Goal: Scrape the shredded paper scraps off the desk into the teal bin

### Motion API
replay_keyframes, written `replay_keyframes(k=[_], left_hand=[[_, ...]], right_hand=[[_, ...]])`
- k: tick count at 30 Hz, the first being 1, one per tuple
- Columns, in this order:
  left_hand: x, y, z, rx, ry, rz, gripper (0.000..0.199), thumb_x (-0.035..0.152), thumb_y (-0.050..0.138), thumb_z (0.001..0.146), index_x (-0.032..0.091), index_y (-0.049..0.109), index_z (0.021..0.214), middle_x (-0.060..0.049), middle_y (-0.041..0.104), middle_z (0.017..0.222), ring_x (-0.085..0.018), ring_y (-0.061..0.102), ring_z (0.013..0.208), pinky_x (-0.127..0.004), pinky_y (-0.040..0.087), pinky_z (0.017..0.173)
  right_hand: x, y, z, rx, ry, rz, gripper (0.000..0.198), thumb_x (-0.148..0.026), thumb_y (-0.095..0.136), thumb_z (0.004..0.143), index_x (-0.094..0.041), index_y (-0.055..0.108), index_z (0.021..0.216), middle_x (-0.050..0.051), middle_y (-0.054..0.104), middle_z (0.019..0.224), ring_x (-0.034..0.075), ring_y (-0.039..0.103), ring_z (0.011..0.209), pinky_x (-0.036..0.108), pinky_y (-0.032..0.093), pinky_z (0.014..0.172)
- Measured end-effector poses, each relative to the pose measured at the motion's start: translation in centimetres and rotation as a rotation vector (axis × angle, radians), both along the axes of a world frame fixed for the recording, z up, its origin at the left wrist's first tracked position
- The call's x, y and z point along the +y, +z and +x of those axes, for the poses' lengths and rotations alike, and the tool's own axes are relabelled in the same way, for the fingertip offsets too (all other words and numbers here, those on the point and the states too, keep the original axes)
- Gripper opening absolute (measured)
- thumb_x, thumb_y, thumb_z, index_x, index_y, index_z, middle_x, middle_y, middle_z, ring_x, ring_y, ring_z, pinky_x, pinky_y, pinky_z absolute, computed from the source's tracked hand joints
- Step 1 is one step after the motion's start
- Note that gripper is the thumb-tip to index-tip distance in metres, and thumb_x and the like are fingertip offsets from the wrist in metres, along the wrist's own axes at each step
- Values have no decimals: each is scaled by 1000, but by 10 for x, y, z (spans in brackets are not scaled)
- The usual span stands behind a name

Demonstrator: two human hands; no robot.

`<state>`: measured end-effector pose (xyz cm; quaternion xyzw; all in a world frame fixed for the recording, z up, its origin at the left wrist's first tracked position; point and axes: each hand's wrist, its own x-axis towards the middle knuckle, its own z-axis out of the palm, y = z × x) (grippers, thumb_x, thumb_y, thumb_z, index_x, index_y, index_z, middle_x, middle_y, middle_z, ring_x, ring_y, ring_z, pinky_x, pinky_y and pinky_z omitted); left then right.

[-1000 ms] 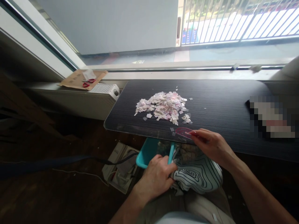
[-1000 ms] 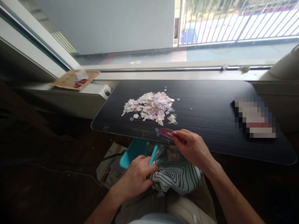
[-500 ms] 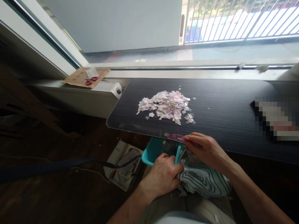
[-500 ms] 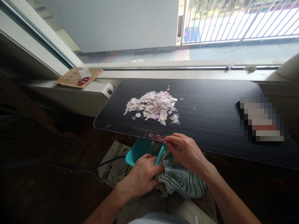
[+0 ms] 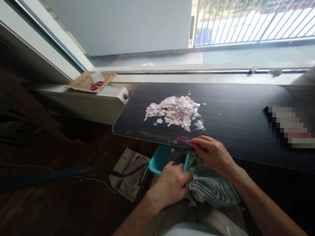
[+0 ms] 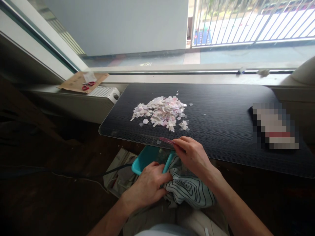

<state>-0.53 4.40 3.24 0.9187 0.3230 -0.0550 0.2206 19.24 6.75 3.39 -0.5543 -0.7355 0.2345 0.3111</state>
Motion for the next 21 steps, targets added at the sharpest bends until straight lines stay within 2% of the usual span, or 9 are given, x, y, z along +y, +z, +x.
replay_keyframes(k=[4,8,12,14,17,18,21], left_hand=[[0,-2,-2,-9,8,-5,13,30,61,81,22,64,90,-4,56,80,-22,54,79,-35,41,78],[0,-2,-3,-14,13,17,11,29,61,81,21,64,88,-4,56,79,-22,54,79,-34,40,78],[0,-1,-4,-30,24,23,9,28,61,81,21,63,87,-3,55,78,-21,53,77,-33,39,76],[-1,-1,-6,-37,43,18,6,25,60,81,21,62,85,-2,54,77,-20,52,76,-32,39,75],[-2,-2,-11,-54,93,-1,4,21,59,81,21,61,84,-1,53,75,-19,52,75,-31,38,75],[-2,-3,-12,-58,110,-7,3,20,59,81,21,61,83,-1,53,75,-19,51,75,-31,38,75],[-2,-4,-16,-64,144,-24,3,19,61,80,21,60,82,-1,53,76,-19,52,75,-31,38,74]], right_hand=[[1,-1,-4,5,121,-48,23,-25,46,91,-22,69,96,5,67,88,16,61,79,25,48,68],[-5,0,-4,25,61,-52,24,-27,46,92,-21,67,100,6,66,91,16,60,82,24,48,68],[-7,4,6,27,134,-99,23,-28,46,92,-21,68,95,3,64,85,13,58,72,23,45,63],[-5,4,19,34,19,-57,22,-30,48,91,-21,68,95,3,65,85,13,58,71,24,45,64],[2,-1,44,-28,-282,63,23,-33,52,88,-20,68,98,4,65,88,14,57,68,27,44,66],[5,-2,50,-68,-339,71,23,-34,53,87,-20,68,97,3,65,85,13,55,64,27,43,64],[10,-5,55,-137,-355,45,24,-34,52,87,-20,69,98,3,65,83,13,54,61,27,41,61]])
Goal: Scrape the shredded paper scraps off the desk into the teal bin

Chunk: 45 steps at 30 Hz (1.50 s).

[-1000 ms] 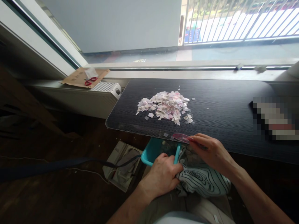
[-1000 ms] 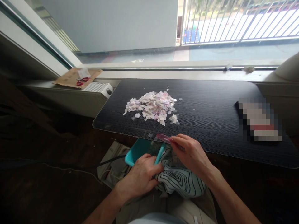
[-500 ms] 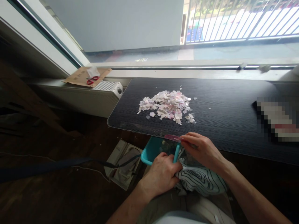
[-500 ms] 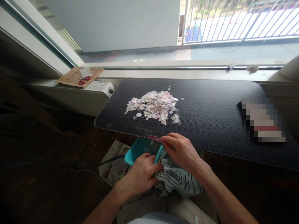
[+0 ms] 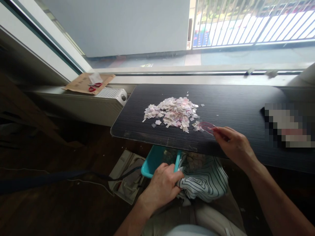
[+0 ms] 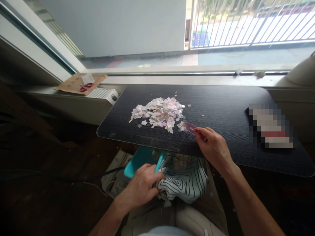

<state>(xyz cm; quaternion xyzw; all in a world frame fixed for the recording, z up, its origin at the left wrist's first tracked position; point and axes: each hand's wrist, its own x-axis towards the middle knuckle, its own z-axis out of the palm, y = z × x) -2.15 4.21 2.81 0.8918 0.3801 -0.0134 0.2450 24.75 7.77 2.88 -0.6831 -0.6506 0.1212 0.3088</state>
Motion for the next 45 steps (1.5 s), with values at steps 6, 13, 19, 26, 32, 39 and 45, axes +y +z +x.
replay_keyframes(k=[6,13,19,26,32,39,45], left_hand=[[-1,-4,-3,-17,24,-3,4,20,61,79,21,60,83,-2,54,77,-20,52,76,-31,37,74],[-3,-7,-4,-35,32,-4,6,18,58,80,22,60,84,-1,53,79,-19,51,77,-31,37,75],[-3,-8,-6,-28,30,1,11,13,57,76,21,59,83,-1,53,78,-19,51,76,-31,36,75],[-2,-11,-6,-40,26,-2,10,13,57,76,21,59,82,-1,53,77,-19,51,77,-31,36,75],[-3,-11,-6,-39,25,0,8,15,57,78,21,60,83,-1,53,78,-19,51,77,-31,36,75],[-2,-11,-5,-22,14,-3,8,16,58,78,21,59,84,-1,53,78,-20,52,77,-31,36,74],[-3,-10,-4,-12,18,-10,8,16,58,78,21,59,84,-1,53,79,-20,52,78,-31,37,75]], right_hand=[[0,2,-9,79,98,-27,22,-32,52,87,-21,69,96,2,67,87,13,59,66,25,44,63],[-1,-1,11,2,-99,29,22,-33,55,84,-21,70,95,3,69,83,15,60,64,27,44,60],[-2,2,3,79,23,-47,20,-32,57,82,-21,70,92,2,72,84,15,63,66,26,48,62],[1,0,-8,167,84,-82,20,-30,57,81,-21,71,91,2,72,82,16,65,69,26,48,65],[0,2,-8,142,46,-77,20,-30,58,80,-21,71,91,2,72,81,15,64,66,26,48,63],[-2,6,-12,115,34,-47,20,-30,57,80,-20,71,90,2,72,80,15,63,65,26,47,63],[-1,5,-23,193,118,-81,20,-29,56,81,-20,71,90,2,72,82,14,64,68,25,48,65]])
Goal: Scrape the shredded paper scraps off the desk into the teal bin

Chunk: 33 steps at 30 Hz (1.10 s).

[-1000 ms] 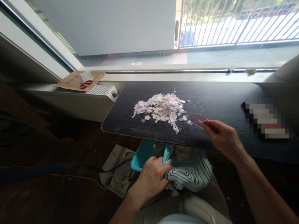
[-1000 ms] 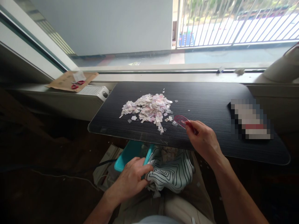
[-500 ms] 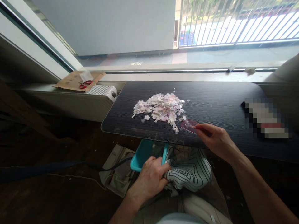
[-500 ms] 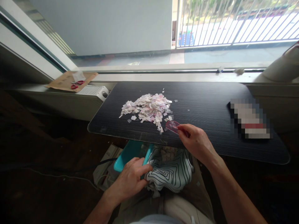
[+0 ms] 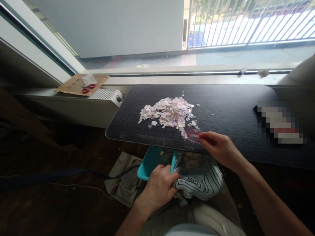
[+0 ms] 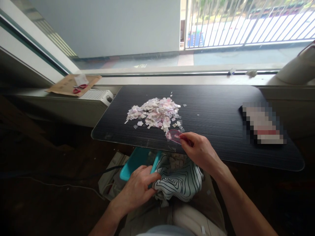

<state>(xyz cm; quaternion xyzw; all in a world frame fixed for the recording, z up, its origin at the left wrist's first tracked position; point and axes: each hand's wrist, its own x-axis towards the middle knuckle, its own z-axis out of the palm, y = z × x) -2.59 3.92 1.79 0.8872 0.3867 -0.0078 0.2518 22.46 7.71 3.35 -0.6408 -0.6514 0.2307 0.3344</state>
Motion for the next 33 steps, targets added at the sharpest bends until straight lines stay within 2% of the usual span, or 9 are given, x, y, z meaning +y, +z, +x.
replay_keyframes(k=[8,14,22,33], left_hand=[[-1,0,-1,8,4,5,11,15,56,78,22,60,87,-2,53,80,-20,52,78,-31,37,75],[0,2,0,21,-1,-2,7,17,59,79,21,60,85,-2,53,79,-21,52,78,-32,38,75],[-2,2,-2,14,12,4,9,18,57,81,22,62,88,-2,53,81,-21,51,78,-31,37,74],[-2,7,4,-5,-14,3,9,19,55,82,21,61,88,-2,53,81,-20,50,78,-31,37,75]], right_hand=[[-9,10,12,-169,-74,5,17,-27,56,79,-20,70,86,0,68,69,14,60,58,25,46,61],[-3,4,4,-93,10,52,21,-28,51,83,-20,70,90,3,70,84,15,63,69,26,47,64],[-20,19,20,-207,-72,-96,16,-29,57,78,-22,70,81,-2,65,61,12,56,51,24,43,55],[-36,16,31,-147,-15,-97,18,-30,56,79,-20,71,84,1,68,69,13,57,54,23,44,53]])
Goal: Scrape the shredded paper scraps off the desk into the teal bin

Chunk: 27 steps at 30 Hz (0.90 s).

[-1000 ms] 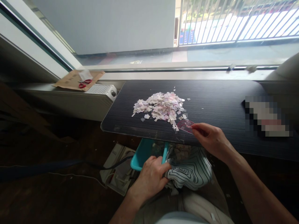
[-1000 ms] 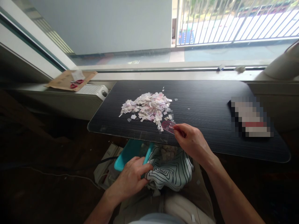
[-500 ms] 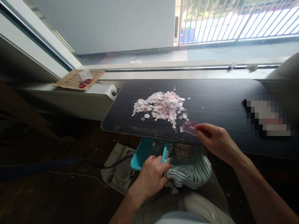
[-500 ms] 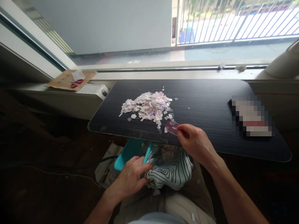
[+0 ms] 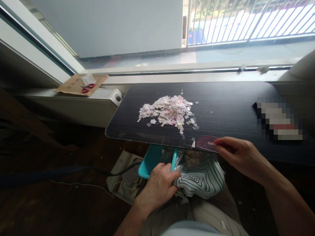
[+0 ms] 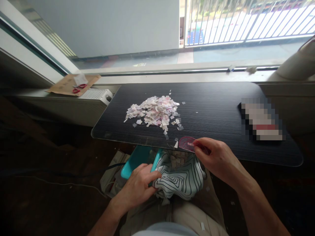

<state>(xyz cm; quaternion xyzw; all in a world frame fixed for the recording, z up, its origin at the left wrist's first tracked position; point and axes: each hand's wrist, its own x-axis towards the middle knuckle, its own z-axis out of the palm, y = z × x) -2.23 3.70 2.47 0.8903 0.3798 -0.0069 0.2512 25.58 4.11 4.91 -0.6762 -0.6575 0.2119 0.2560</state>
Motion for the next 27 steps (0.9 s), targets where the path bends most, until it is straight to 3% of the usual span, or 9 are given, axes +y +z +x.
replay_keyframes(k=[4,9,19,22,27], left_hand=[[-1,-1,1,2,-8,15,10,18,54,82,21,62,88,-2,53,80,-20,50,78,-31,37,75],[-3,1,2,5,-15,23,9,20,55,82,21,62,88,-2,53,79,-20,50,77,-30,37,74],[-14,3,11,-19,6,55,10,22,59,80,22,64,88,-1,56,79,-20,53,76,-30,38,71],[-16,-2,16,-12,-1,71,12,25,60,80,22,66,90,-1,57,80,-20,54,77,-30,39,72],[-26,-10,26,-29,35,73,10,23,60,80,23,66,87,-1,57,79,-19,55,78,-30,40,74]], right_hand=[[-1,1,-4,55,30,26,21,-32,54,81,-20,70,87,2,70,76,13,59,58,23,45,55],[-8,4,-3,6,2,-20,18,-31,56,79,-20,70,79,0,67,64,13,56,52,23,42,50],[-28,0,-2,7,-7,0,20,-32,55,79,-20,71,81,0,67,64,13,57,53,23,44,52],[-15,-14,3,71,-112,118,27,-38,56,79,-19,72,89,3,71,75,15,61,61,25,47,58],[34,-51,9,215,-324,346,39,-43,52,80,-13,70,97,8,71,77,18,62,65,31,49,64]])
